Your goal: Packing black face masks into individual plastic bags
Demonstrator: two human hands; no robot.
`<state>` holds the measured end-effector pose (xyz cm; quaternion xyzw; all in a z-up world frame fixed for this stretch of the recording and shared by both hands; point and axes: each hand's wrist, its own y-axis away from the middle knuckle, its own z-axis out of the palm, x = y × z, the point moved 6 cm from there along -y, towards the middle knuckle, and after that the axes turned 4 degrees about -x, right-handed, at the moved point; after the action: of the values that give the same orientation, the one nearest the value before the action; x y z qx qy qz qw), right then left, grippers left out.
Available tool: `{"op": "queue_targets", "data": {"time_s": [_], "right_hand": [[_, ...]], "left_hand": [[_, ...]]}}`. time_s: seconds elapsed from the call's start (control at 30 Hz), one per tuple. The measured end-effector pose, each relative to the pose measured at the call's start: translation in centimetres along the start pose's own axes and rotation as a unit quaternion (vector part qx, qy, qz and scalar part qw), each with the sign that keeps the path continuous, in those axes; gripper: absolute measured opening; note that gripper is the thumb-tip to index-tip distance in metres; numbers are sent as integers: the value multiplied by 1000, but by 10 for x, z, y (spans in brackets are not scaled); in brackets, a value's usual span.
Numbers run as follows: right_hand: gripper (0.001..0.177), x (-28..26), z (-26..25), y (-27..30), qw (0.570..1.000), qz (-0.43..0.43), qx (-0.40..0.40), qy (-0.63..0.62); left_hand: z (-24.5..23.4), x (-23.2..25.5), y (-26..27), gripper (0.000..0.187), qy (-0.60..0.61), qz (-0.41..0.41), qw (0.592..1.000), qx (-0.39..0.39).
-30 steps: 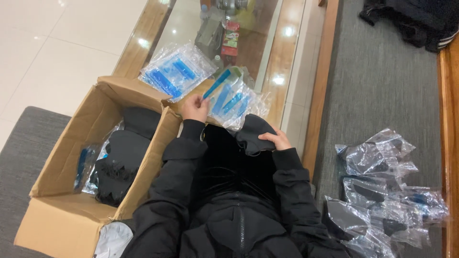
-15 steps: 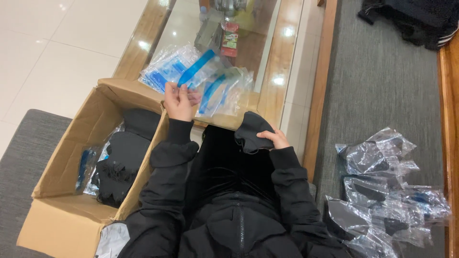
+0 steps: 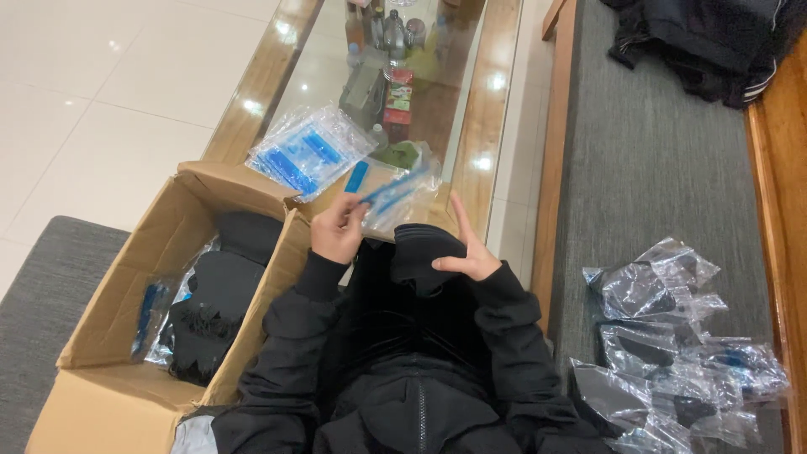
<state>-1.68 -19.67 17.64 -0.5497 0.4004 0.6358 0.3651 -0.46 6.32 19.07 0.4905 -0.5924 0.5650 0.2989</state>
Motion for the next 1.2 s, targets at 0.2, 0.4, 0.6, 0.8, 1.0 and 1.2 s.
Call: {"op": "queue_targets", "data": {"time_s": [0.2, 0.4, 0.6, 0.8, 1.0, 1.2], "right_hand": [[125, -56, 22, -5, 976, -37, -71, 203], [80, -14, 8, -4, 936, 87, -6, 342], [60, -1, -1, 16, 948, -6, 25, 317], [57, 1, 4, 39, 952, -24, 6, 304], [55, 39, -32, 66, 981, -13, 51, 184], [51, 59, -54, 76, 993, -40, 73, 80]], "left_hand": [[17, 20, 10, 18, -86, 104, 984, -115], [20, 22, 7, 15, 15, 119, 977, -176], [19, -38, -10, 40, 152, -11, 955, -252], [69, -109, 13, 43, -243, 99, 905, -334], [80, -119, 28, 56, -439, -33, 803, -402], [82, -115, 23, 55, -447, -73, 802, -390]]}}
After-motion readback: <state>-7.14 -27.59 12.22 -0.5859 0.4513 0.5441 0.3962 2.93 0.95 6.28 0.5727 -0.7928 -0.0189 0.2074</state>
